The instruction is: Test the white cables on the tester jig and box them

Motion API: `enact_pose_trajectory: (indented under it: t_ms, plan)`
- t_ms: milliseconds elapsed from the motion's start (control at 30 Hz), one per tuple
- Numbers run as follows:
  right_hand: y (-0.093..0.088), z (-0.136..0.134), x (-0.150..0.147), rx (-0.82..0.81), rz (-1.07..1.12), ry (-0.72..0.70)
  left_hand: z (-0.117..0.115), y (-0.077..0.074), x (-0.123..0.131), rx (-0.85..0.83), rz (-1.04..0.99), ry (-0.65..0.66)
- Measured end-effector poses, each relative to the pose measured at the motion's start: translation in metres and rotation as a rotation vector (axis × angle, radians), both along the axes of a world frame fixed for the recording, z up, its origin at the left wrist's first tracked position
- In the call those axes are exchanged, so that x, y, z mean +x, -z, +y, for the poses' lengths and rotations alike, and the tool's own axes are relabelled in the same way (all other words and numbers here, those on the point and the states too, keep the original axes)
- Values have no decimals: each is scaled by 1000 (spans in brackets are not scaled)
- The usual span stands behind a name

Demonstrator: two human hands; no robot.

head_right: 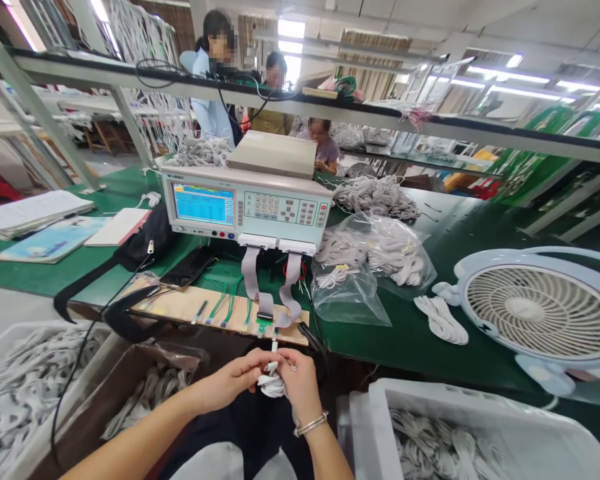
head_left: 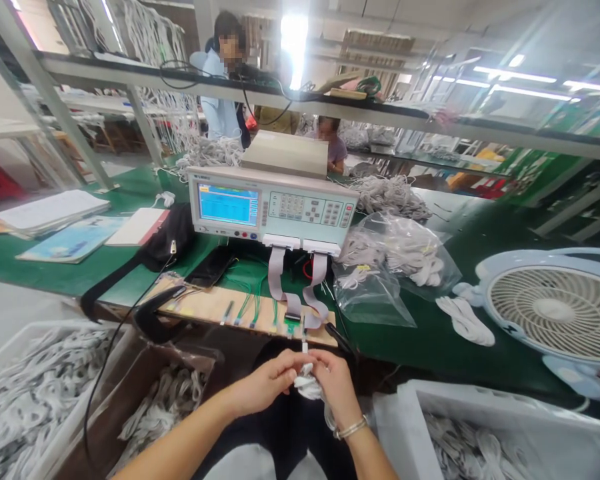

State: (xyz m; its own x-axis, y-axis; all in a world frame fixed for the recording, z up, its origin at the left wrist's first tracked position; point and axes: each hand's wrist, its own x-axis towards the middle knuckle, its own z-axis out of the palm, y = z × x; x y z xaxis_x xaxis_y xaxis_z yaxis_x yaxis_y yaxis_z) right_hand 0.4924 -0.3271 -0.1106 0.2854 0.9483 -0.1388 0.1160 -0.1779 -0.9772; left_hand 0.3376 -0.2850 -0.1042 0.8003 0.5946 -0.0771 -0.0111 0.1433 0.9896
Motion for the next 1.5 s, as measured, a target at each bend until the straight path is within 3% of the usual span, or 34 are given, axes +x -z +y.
enact_pose_trajectory:
  t_ms: [67, 167, 300, 400, 533, 633, 733, 867, 933, 1067, 1233, 1367, 1500]
  plan:
    - [0, 4, 0, -12, 46, -13, 4, -2, -2, -29, -22, 16]
    - [1, 8, -2, -57, 221, -34, 5, 3, -1, -142, -113, -85]
    - [5, 10, -8, -89, 392, 54, 5, 6, 3, -207, -187, -193]
    - [8, 8, -9, -74, 418, 62, 8, -3, 2, -212, -170, -109]
    - [8, 4, -2, -47, 347, -8, 10, -23, -3, -11, -46, 111]
    - [7, 2, 3, -77, 370, -45, 7, -27, -4, 56, -25, 155]
    - [6, -1, 4, -97, 361, -55, 4, -14, 0, -93, -101, 35]
    - [5, -3, 2, -58, 262, -112, 2, 15, 3, -377, -112, -366]
    - [5, -4, 2, -19, 178, -124, 2, 28, 2, -458, -74, -481]
    - [4, -2, 4, -3, 53, -120, 3, 37, 0, -602, -95, -520]
    - [2, 3, 6, 2, 115, -89, 7, 27, 1, -713, -164, -452]
    - [2, 4, 8, -38, 192, -118, 8, 25, 5, -680, -89, -427]
    - [4, 5, 11, -27, 215, -158, 9, 28, 13, -619, -56, -515]
